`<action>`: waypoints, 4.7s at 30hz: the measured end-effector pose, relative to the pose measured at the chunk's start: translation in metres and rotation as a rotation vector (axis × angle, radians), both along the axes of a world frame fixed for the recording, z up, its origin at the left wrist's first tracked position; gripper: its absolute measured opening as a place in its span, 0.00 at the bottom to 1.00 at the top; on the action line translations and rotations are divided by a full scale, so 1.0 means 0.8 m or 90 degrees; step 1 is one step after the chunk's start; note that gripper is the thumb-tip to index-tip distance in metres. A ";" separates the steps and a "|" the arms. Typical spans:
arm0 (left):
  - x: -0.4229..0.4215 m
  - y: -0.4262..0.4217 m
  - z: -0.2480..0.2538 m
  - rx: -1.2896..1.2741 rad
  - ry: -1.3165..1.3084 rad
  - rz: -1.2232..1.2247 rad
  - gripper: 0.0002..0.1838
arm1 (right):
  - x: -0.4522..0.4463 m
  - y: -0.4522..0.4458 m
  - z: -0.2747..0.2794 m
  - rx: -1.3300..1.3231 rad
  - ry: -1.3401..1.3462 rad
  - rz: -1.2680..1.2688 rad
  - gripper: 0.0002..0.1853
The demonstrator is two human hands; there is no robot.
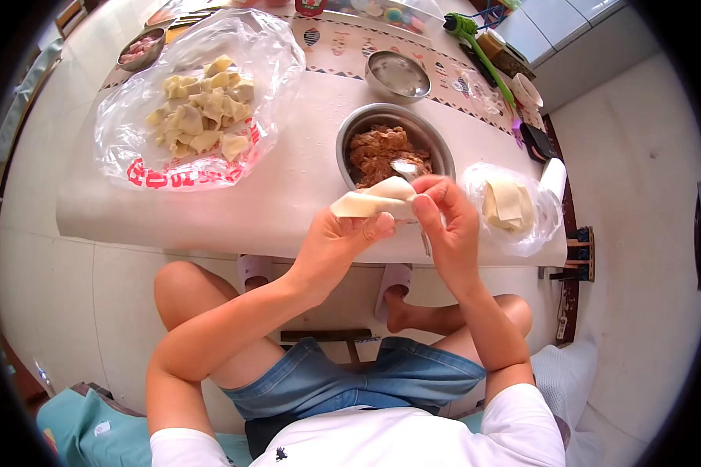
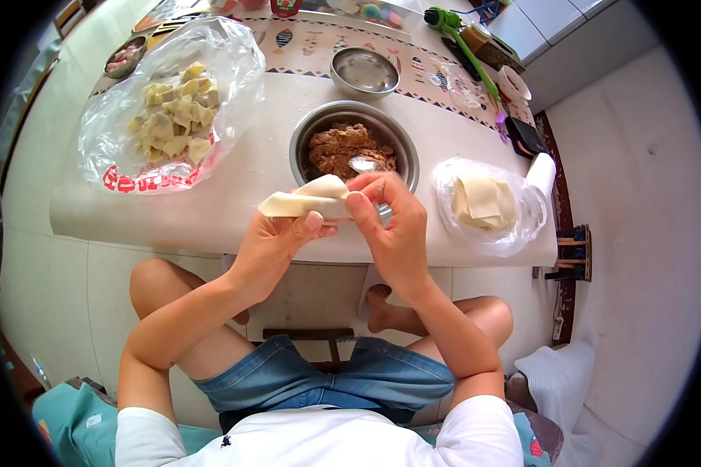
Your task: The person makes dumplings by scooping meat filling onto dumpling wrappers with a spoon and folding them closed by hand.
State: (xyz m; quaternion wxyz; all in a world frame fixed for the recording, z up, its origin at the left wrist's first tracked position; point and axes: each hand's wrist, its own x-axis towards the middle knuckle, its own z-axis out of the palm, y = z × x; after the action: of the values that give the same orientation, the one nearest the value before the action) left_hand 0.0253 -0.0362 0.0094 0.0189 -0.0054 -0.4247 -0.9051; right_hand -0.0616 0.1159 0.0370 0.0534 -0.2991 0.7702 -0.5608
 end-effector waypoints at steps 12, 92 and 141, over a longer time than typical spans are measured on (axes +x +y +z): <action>-0.002 -0.002 -0.002 0.174 -0.032 -0.030 0.15 | 0.012 0.001 0.010 -0.030 0.215 0.091 0.23; -0.010 -0.042 0.018 -0.017 -0.104 0.019 0.19 | -0.276 0.099 0.023 0.153 0.187 -0.273 0.25; -0.003 -0.015 0.023 -0.437 0.248 0.199 0.24 | 0.003 -0.027 0.017 -0.150 -0.285 0.067 0.09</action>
State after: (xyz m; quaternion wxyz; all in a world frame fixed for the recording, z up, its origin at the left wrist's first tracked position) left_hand 0.0227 -0.0483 0.0280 0.2326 -0.1180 -0.6860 -0.6793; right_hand -0.0590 0.0947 0.0506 0.2163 -0.2116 0.6520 -0.6952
